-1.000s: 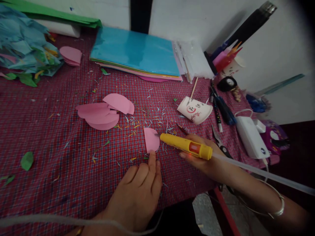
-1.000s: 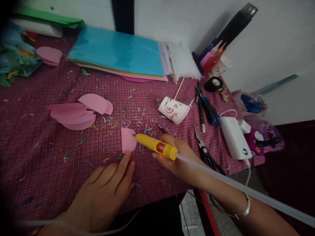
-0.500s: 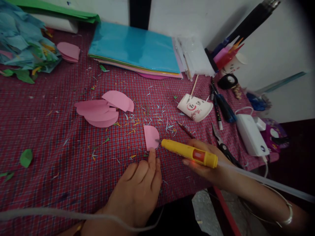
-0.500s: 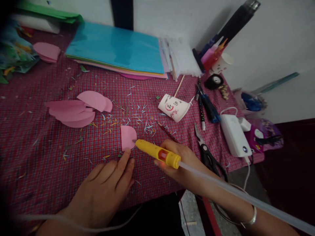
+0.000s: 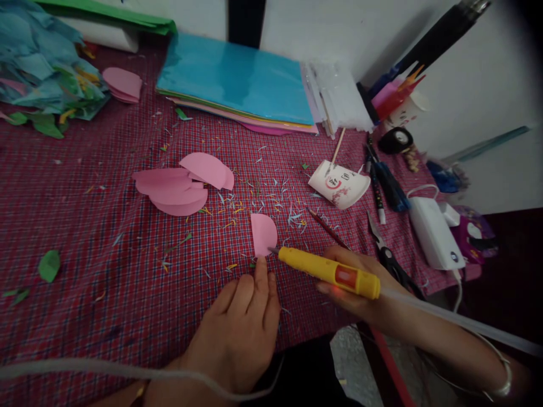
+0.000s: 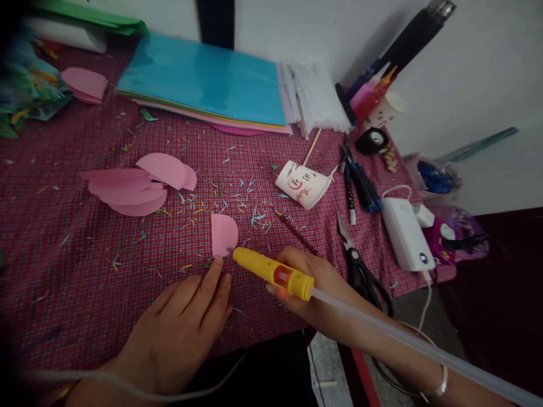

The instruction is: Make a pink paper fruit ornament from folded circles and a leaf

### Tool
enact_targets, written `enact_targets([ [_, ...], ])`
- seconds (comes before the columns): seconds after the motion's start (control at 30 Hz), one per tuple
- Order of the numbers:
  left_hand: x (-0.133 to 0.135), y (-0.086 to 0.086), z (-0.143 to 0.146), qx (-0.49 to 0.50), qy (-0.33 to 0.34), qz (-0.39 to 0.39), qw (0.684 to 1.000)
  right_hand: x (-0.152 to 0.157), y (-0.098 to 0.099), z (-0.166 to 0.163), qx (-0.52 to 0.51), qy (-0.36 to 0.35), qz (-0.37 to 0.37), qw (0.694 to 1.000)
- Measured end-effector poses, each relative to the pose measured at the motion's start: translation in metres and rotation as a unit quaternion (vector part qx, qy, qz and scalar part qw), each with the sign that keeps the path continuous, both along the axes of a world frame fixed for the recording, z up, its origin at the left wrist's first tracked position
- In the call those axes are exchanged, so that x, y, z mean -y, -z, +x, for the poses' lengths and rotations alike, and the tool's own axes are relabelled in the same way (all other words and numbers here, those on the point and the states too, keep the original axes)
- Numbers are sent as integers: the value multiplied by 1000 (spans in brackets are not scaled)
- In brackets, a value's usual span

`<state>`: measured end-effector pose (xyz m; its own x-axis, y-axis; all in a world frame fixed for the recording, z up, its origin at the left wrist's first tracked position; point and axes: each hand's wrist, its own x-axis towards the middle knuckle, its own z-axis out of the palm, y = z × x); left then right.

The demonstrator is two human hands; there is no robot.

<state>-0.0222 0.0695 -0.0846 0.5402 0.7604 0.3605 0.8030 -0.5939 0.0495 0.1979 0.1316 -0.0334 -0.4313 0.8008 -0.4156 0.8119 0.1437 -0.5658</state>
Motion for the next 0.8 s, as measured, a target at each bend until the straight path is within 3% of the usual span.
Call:
enact_targets([
  [0.8, -2, -2, 0, 7, 20, -2, 1000, -5, -5, -12, 15, -25, -42, 999],
])
